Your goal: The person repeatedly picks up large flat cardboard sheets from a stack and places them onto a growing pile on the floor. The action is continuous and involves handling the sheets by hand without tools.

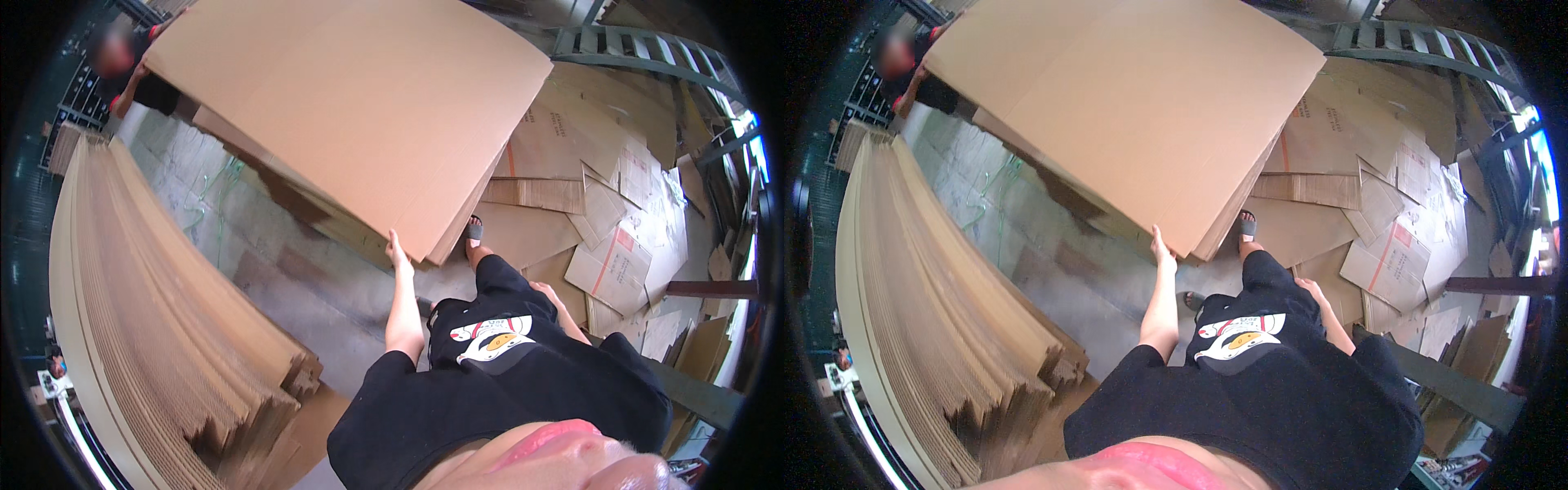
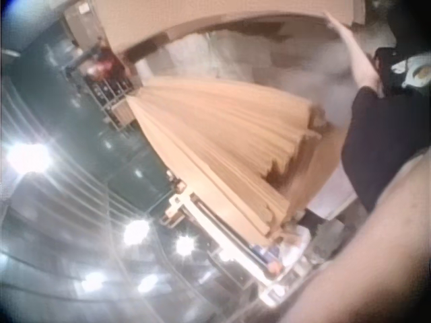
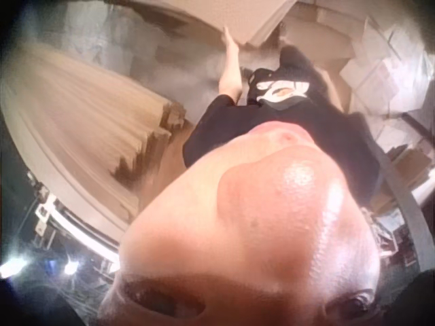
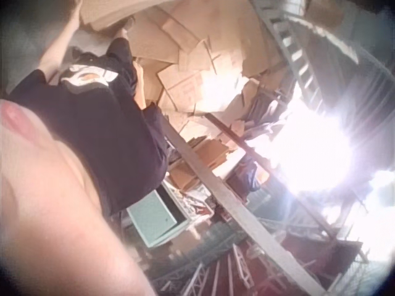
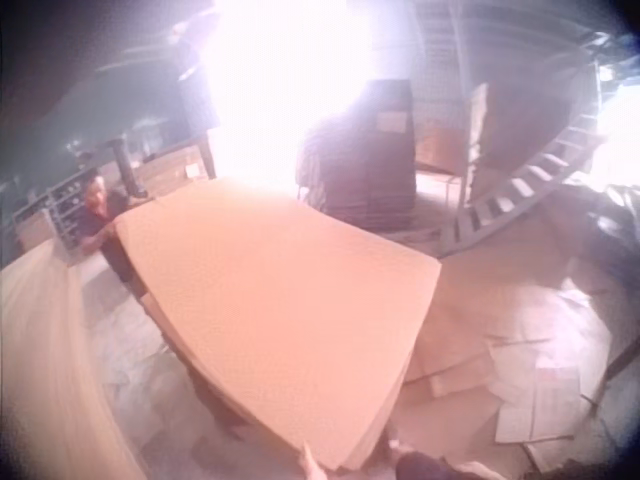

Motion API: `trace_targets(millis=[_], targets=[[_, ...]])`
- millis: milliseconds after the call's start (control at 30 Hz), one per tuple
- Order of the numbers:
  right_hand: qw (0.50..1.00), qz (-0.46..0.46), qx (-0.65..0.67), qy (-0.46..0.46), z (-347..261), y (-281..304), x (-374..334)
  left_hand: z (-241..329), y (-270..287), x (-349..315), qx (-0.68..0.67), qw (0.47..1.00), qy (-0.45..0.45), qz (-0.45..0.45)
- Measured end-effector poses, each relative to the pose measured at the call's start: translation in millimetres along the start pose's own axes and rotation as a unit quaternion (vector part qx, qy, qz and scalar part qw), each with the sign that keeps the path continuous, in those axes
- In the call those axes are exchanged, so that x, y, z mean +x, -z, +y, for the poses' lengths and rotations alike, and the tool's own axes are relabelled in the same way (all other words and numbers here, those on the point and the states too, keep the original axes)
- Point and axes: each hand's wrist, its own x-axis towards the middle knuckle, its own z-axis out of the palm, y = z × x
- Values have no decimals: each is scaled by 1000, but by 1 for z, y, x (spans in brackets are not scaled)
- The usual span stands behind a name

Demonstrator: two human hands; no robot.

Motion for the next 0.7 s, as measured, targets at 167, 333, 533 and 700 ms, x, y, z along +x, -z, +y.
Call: trace_targets(millis=[167,333,533,700], targets=[[993,-54,-29,102,52,38,70,7,-4,20,-7,1000,23,-10],[988,-129,86,22,62,81,173,70,-30,25,5,999,-15,31],[954,-90,-285,-3,-100,89,214,129,-17,85,161,974,-41,151],[986,-78,-148,1,-240,78,188,157,-27,137,289,924,-135,212]])
